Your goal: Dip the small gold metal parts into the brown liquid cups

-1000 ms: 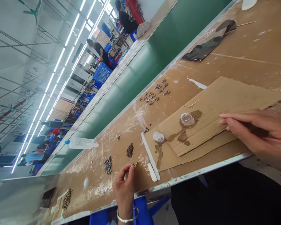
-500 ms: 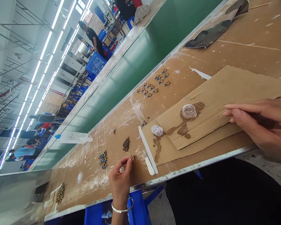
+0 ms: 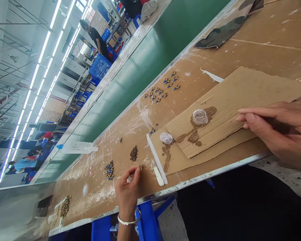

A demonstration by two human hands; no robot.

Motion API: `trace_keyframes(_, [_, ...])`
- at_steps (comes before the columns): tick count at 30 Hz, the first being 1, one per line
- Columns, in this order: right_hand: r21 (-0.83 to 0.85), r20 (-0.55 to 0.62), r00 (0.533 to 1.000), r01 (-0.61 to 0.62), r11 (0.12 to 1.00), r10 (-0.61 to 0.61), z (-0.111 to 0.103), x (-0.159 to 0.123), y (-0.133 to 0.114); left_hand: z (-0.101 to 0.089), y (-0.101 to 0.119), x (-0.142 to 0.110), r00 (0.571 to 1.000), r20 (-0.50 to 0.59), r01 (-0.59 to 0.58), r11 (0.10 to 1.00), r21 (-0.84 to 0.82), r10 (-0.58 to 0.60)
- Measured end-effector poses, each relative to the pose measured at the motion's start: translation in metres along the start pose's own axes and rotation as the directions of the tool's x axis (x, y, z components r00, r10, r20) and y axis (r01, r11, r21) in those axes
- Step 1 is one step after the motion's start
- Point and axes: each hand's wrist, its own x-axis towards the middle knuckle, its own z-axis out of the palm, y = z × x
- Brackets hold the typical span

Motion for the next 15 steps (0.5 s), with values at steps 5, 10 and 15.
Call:
trace_keyframes(5, [-0.008, 0.004, 1.0, 0.0, 1.0, 0.0, -0.002, 0.001, -0.003, -0.003, 0.004, 0.002, 0.998, 0.031, -0.063, 0.994, 0.086, 0.06])
trace_keyframes(10, [0.003, 0.003, 1.0, 0.012, 1.0, -0.012, -0.004, 0.002, -0.006, -0.005, 0.015, 0.007, 0.979, 0.08, -0.201, 0.954, 0.222, 0.188])
trace_keyframes(15, [0.003, 0.019, 1.0, -0.004, 1.0, 0.004, -0.006, 0.004, -0.009, -0.003, 0.022, 0.008, 0.917, 0.117, -0.397, 0.846, 0.356, 0.381])
